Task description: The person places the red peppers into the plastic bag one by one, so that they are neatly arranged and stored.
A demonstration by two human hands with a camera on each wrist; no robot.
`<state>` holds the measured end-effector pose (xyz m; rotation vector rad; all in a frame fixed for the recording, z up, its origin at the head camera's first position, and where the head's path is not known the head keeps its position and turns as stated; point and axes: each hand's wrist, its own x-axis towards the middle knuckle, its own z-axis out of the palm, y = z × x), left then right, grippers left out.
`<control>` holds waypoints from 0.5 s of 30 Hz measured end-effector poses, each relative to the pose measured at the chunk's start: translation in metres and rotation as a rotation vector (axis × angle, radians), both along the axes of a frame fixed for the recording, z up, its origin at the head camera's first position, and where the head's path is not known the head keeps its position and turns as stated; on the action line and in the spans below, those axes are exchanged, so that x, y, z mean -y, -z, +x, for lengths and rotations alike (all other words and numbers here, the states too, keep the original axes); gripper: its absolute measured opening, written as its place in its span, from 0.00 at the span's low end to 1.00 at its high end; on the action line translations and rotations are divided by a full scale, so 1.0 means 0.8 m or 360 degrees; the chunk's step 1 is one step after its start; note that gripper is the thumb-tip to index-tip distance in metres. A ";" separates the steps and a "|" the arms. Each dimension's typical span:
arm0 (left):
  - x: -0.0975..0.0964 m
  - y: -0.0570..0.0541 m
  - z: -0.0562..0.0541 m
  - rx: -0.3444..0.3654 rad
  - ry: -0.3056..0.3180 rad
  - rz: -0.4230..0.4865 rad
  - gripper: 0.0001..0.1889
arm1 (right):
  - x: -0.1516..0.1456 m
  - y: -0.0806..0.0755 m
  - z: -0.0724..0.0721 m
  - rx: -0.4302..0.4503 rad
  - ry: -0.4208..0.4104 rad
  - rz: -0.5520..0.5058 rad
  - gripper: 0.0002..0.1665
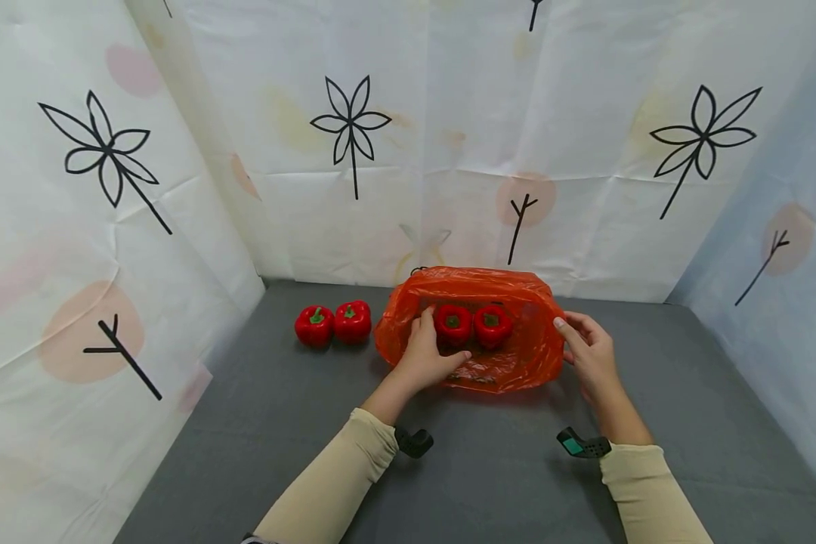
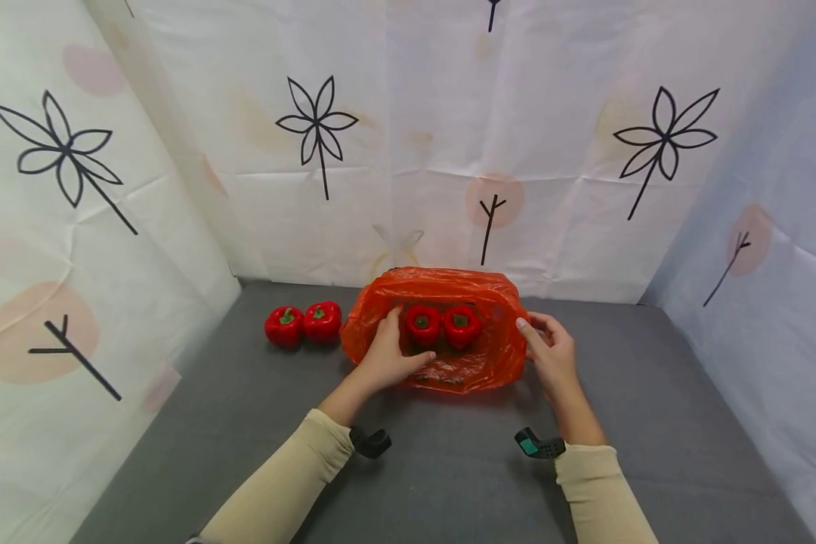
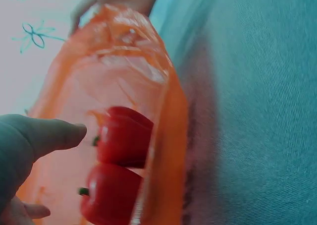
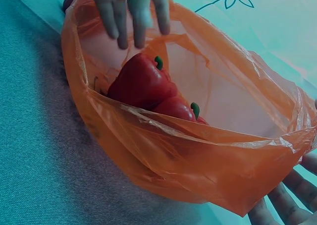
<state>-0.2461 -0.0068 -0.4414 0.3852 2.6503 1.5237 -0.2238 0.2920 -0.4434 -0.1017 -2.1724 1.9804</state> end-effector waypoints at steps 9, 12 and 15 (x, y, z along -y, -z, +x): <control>0.026 -0.025 0.036 -0.0339 0.0090 0.0219 0.39 | -0.001 0.001 0.000 -0.0017 -0.0004 -0.0030 0.20; 0.041 -0.029 0.044 -0.0485 0.0059 0.0302 0.33 | -0.001 0.000 -0.001 -0.0020 0.0008 -0.0001 0.21; 0.060 -0.031 0.047 -0.0620 0.0023 0.0360 0.29 | -0.001 0.000 -0.001 -0.0015 0.0019 0.0005 0.21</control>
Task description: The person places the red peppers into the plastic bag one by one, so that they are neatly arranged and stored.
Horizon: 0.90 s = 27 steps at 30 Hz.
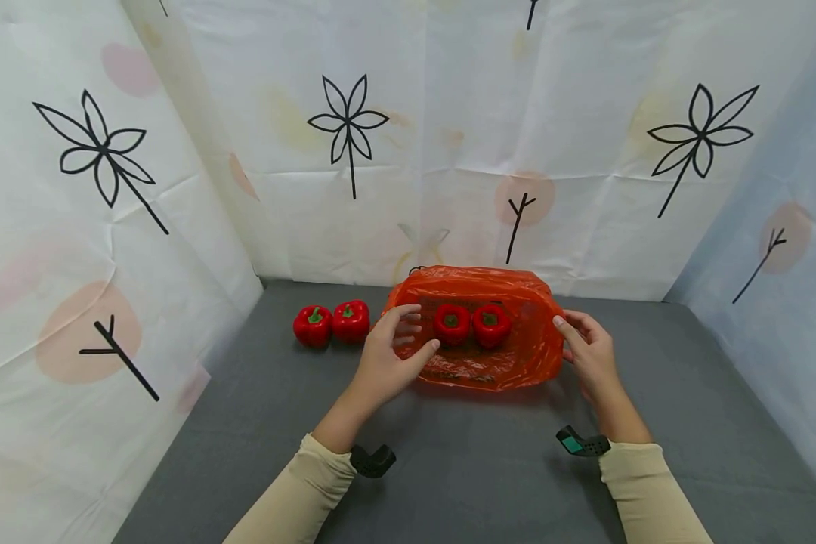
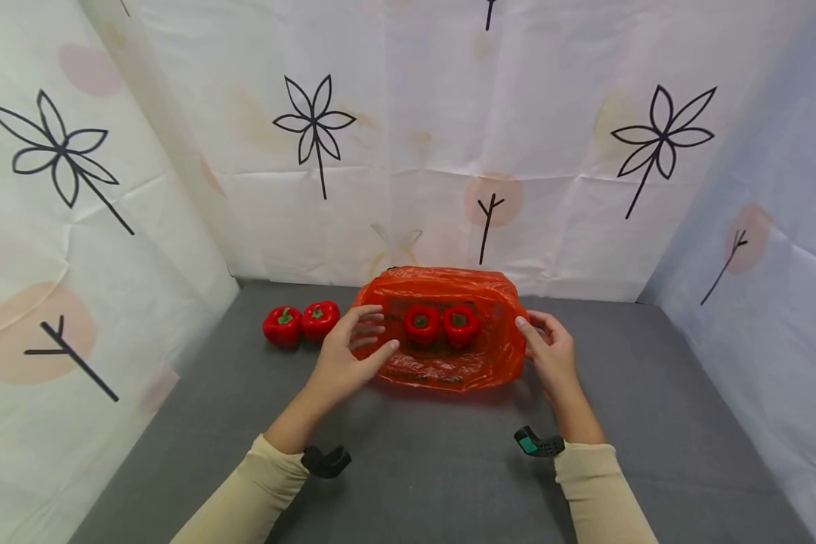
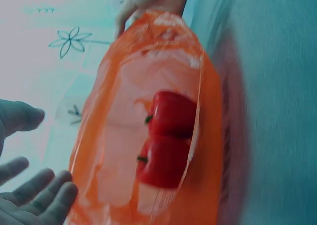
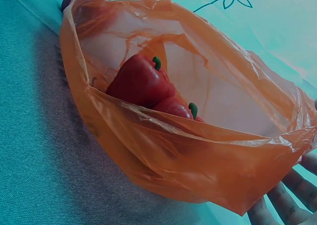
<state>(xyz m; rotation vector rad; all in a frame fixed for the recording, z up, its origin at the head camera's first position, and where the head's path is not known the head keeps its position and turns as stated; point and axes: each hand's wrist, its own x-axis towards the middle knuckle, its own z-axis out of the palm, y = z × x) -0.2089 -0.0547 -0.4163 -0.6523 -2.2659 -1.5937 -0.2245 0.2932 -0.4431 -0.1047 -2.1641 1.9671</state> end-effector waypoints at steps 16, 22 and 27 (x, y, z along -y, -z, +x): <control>0.132 0.015 -0.028 -0.0218 -0.0558 -0.0025 0.28 | 0.002 0.000 0.001 0.0005 -0.0045 -0.0065 0.18; 0.165 0.031 -0.049 -0.0255 -0.0699 -0.0009 0.33 | 0.002 0.000 0.000 0.0008 -0.0032 -0.0068 0.17; 0.188 0.048 -0.063 -0.0091 -0.0787 -0.0005 0.37 | 0.002 0.000 0.000 0.0008 -0.0039 -0.0055 0.12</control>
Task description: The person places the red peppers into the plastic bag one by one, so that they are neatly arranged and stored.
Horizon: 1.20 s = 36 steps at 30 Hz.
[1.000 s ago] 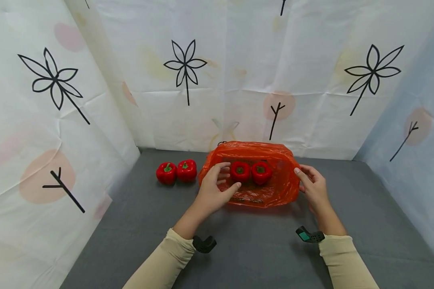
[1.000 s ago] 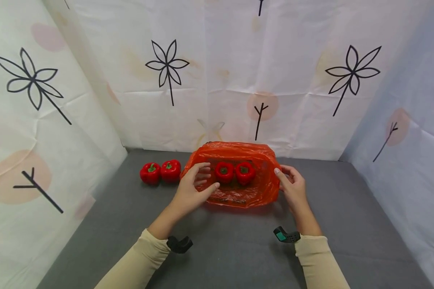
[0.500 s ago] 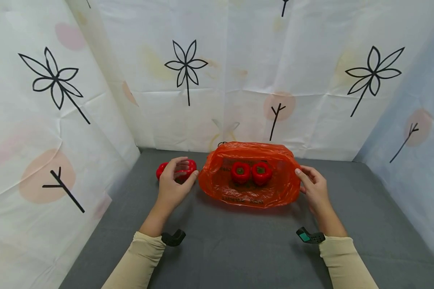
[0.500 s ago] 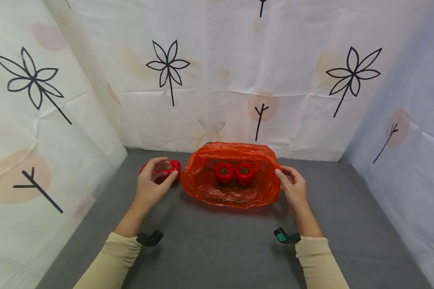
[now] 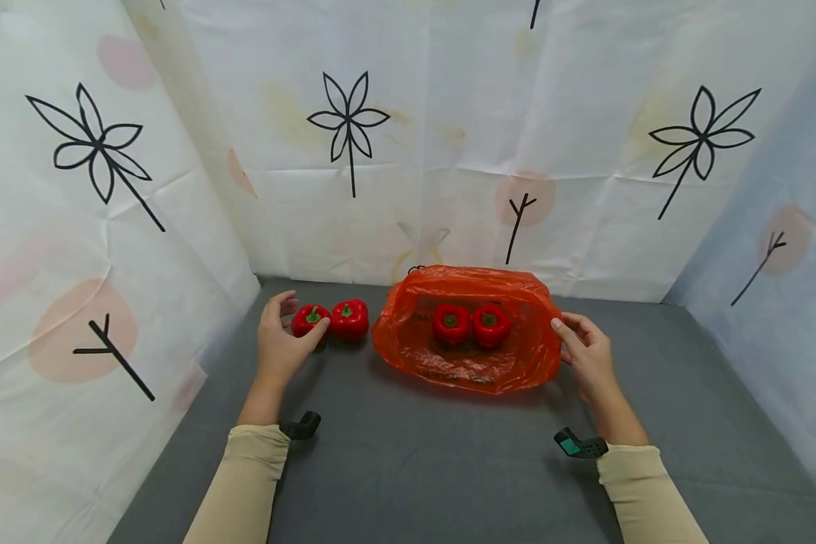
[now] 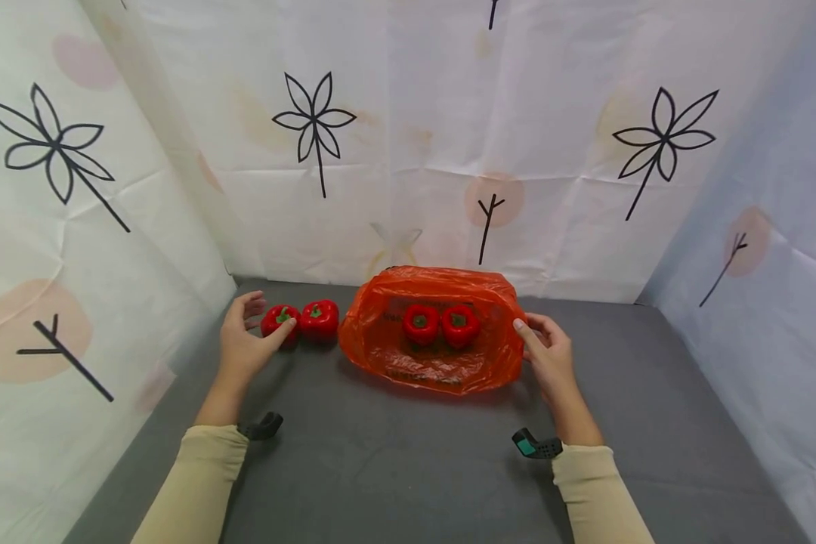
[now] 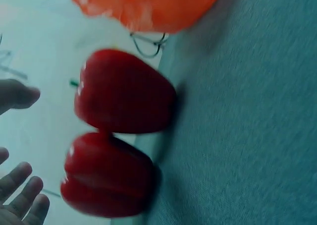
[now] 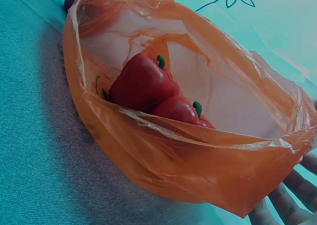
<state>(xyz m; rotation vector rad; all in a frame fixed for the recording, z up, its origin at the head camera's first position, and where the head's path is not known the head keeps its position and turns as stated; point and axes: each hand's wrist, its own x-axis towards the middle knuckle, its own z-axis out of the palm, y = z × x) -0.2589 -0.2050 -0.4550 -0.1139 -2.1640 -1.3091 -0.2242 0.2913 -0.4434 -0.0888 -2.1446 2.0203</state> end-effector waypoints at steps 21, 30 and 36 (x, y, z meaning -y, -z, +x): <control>0.028 0.039 -0.023 0.0689 0.0114 -0.0037 0.55 | 0.001 0.004 0.002 0.0041 0.0046 0.0044 0.13; 0.023 0.046 -0.025 0.0630 0.0098 0.0051 0.49 | 0.001 0.004 0.000 0.0023 0.0039 0.0092 0.19; 0.024 0.047 -0.023 0.0606 0.0058 0.0080 0.47 | 0.001 0.002 -0.001 0.0026 0.0052 0.0103 0.18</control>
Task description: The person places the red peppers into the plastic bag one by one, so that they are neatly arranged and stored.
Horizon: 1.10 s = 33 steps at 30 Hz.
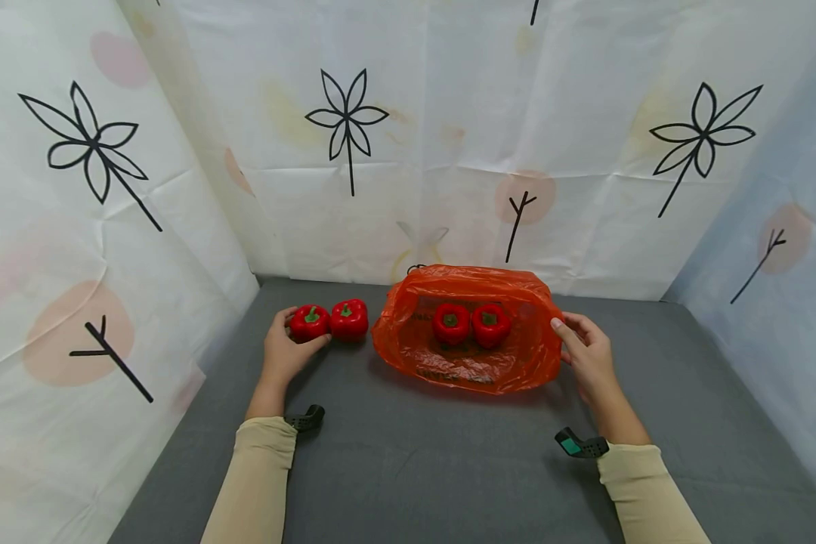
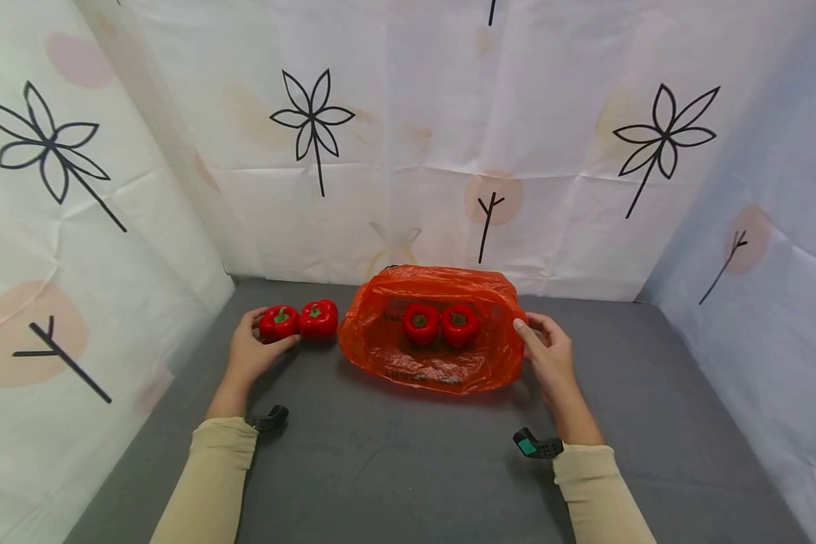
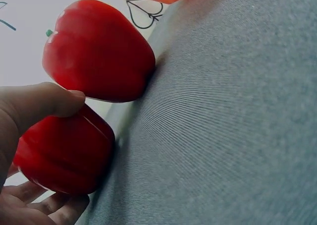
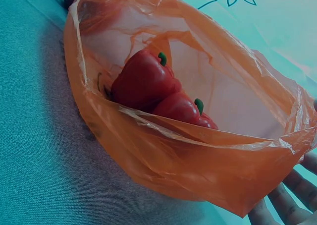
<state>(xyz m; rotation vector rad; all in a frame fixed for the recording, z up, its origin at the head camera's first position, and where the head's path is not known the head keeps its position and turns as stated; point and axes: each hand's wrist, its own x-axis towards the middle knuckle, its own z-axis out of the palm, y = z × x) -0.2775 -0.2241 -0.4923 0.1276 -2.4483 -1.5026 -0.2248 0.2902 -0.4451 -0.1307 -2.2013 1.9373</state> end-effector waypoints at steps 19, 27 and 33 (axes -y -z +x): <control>-0.013 -0.079 0.029 -0.0146 -0.0058 0.0135 0.45 | 0.002 0.000 0.000 -0.0009 -0.0016 -0.0014 0.21; -0.036 -0.123 0.053 -0.0314 0.0089 0.0141 0.41 | 0.001 0.000 0.000 -0.0042 -0.0039 -0.0050 0.16; -0.062 -0.145 0.069 -0.0369 0.0240 0.0165 0.40 | -0.001 0.000 0.000 -0.0051 -0.0051 -0.0091 0.13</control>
